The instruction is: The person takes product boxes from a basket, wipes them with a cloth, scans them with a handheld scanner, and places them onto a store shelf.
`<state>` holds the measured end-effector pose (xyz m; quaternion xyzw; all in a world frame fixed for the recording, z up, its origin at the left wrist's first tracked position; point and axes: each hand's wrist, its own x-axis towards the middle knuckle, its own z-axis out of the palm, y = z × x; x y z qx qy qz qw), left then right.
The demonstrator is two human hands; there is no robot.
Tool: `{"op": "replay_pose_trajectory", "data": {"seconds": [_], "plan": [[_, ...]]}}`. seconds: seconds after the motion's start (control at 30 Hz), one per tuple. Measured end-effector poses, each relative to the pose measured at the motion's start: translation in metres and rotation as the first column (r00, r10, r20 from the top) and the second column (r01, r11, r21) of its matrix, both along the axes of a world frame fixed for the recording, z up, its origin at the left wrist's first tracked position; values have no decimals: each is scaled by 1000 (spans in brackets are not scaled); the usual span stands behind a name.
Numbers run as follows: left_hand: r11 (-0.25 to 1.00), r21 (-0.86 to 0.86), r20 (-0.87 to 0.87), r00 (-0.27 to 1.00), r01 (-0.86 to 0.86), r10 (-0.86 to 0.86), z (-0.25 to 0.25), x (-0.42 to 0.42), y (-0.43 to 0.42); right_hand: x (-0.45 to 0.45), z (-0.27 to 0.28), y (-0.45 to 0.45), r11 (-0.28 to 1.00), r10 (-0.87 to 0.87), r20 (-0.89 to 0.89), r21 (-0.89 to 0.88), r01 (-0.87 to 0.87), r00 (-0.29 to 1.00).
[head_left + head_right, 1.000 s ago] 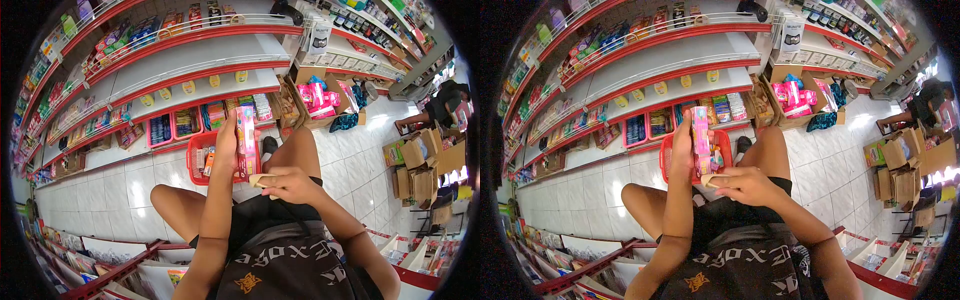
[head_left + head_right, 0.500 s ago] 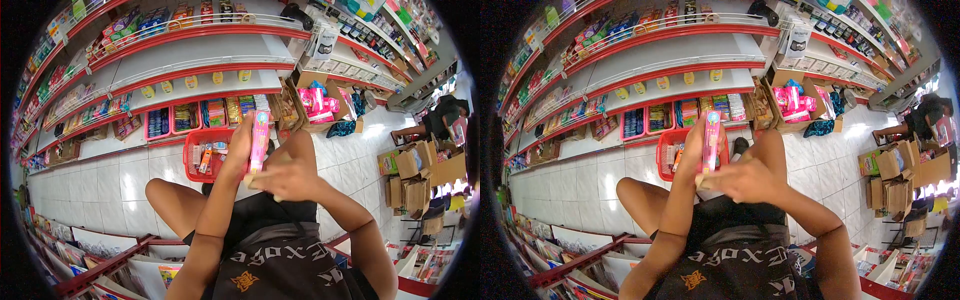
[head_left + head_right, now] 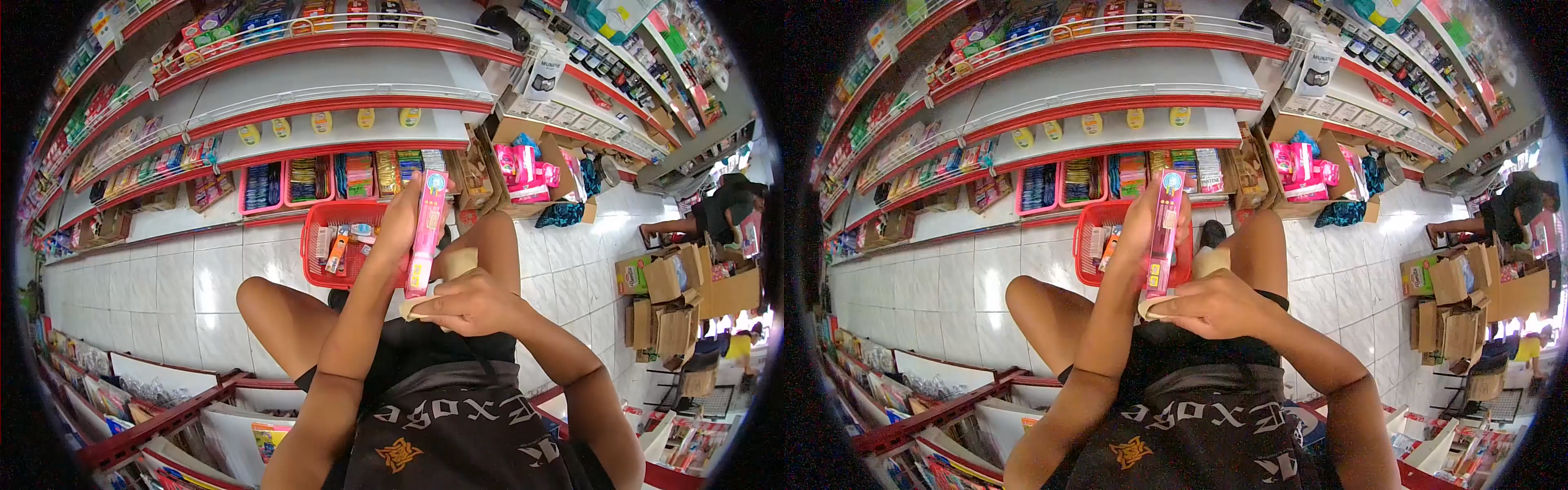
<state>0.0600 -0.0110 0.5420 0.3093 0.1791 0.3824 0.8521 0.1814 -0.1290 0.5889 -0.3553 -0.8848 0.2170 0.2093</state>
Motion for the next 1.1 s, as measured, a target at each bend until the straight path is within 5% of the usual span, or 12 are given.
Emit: {"op": "replay_pose_trajectory", "data": {"seconds": [0.1, 0.23, 0.3, 0.37, 0.4, 0.63, 0.67, 0.8, 0.9, 0.93, 1.03, 1.1], "plan": [[998, 68, -76, 997, -16, 21, 0, 4, -1, 11, -16, 15, 946, -223, -183, 196, 258, 957], [998, 64, -122, 992, -8, 16, 6, 3, -5, -4, -21, 5, 972, -15, -97, 231, 37, 995], [997, 61, -175, 983, -38, 48, 6, 5, -7, -10, -2, -9, 994, -99, -2, 48, 99, 995], [997, 51, -173, 983, -61, 69, 8, 6, -8, -5, 4, -8, 972, -233, -94, -46, 230, 968], [984, 146, -197, 971, -104, 132, 11, 5, -9, -5, -2, -4, 949, -262, -286, 98, 300, 922], [952, 264, -158, 967, -153, 199, 21, 5, -16, 11, 22, 13, 866, -348, 5, 385, 319, 938], [896, 394, -152, 948, -202, 281, 19, 7, -16, 16, 24, 17, 849, -371, 0, 406, 339, 929], [941, 305, -142, 971, -144, 194, 29, 1, -22, 25, 39, 34, 803, -509, -135, 280, 526, 850], [959, 267, -153, 979, -93, 137, 26, 1, -18, 26, 28, 36, 772, -293, -10, 588, 243, 956], [920, 356, -141, 964, -166, 228, 22, 4, -17, 25, 30, 28, 880, -303, -17, 379, 287, 953], [835, 486, -91, 935, -258, 342, 21, 8, -15, 30, 32, 32, 855, -333, -70, 397, 333, 940], [982, 188, -158, 986, -25, 55, 27, 2, -21, 34, 33, 31, 821, -486, -68, 307, 482, 871]]}}
